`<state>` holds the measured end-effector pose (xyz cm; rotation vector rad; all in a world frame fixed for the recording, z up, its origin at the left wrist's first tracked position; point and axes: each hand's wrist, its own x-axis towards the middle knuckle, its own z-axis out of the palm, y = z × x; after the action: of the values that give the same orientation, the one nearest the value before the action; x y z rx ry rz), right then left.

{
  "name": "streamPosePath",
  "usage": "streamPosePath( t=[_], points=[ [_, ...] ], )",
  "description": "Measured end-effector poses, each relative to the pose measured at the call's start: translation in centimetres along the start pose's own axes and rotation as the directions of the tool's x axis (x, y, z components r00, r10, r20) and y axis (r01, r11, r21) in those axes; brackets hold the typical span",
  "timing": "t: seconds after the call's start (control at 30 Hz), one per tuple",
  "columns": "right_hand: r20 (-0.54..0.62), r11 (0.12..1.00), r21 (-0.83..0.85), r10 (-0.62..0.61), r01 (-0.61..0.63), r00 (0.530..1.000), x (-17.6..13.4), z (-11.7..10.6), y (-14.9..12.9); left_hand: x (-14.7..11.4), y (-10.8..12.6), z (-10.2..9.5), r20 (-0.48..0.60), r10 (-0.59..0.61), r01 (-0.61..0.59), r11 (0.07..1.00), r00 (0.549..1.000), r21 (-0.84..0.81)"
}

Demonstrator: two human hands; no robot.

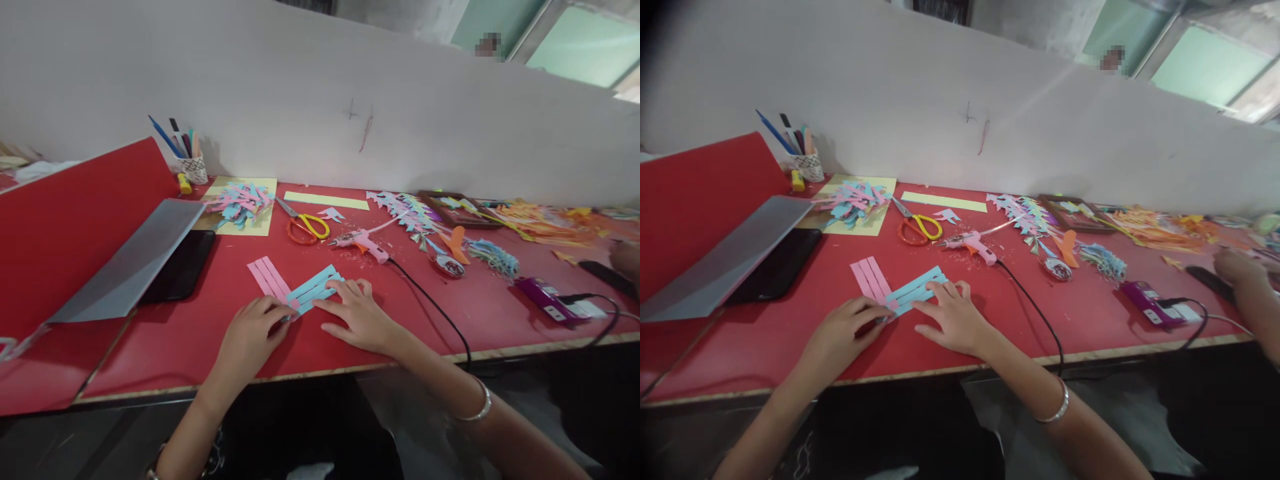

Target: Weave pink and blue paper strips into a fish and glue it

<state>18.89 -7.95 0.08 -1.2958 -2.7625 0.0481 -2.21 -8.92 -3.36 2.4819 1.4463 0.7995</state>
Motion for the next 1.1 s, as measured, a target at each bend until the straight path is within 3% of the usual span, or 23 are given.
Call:
streamPosePath(
  t=[0.43,0.87,1.1],
  points=[
    [-0.096,0.985,-0.007,0.174,-0.175,0.980,-1.2,0.3,2.6,-0.1,-0.1,0.1,0.013,-0.035,0.035,0.998,0.999,-0.053],
    [-0.411,0.946,0.102,0.322,-0.307,0.853,-1.3,1.4,3.5,0.0,-0.1,-0.1,-0.009,-0.027,0.026,0.993,1.000,-0.116],
    [-0.444,0.923,0.169,0.384,-0.345,0.810,-1.2,1.5,4.0,0.4,0.1,-0.4,-0.028,-0.002,-0.001,0.994,1.000,-0.105]
  ],
)
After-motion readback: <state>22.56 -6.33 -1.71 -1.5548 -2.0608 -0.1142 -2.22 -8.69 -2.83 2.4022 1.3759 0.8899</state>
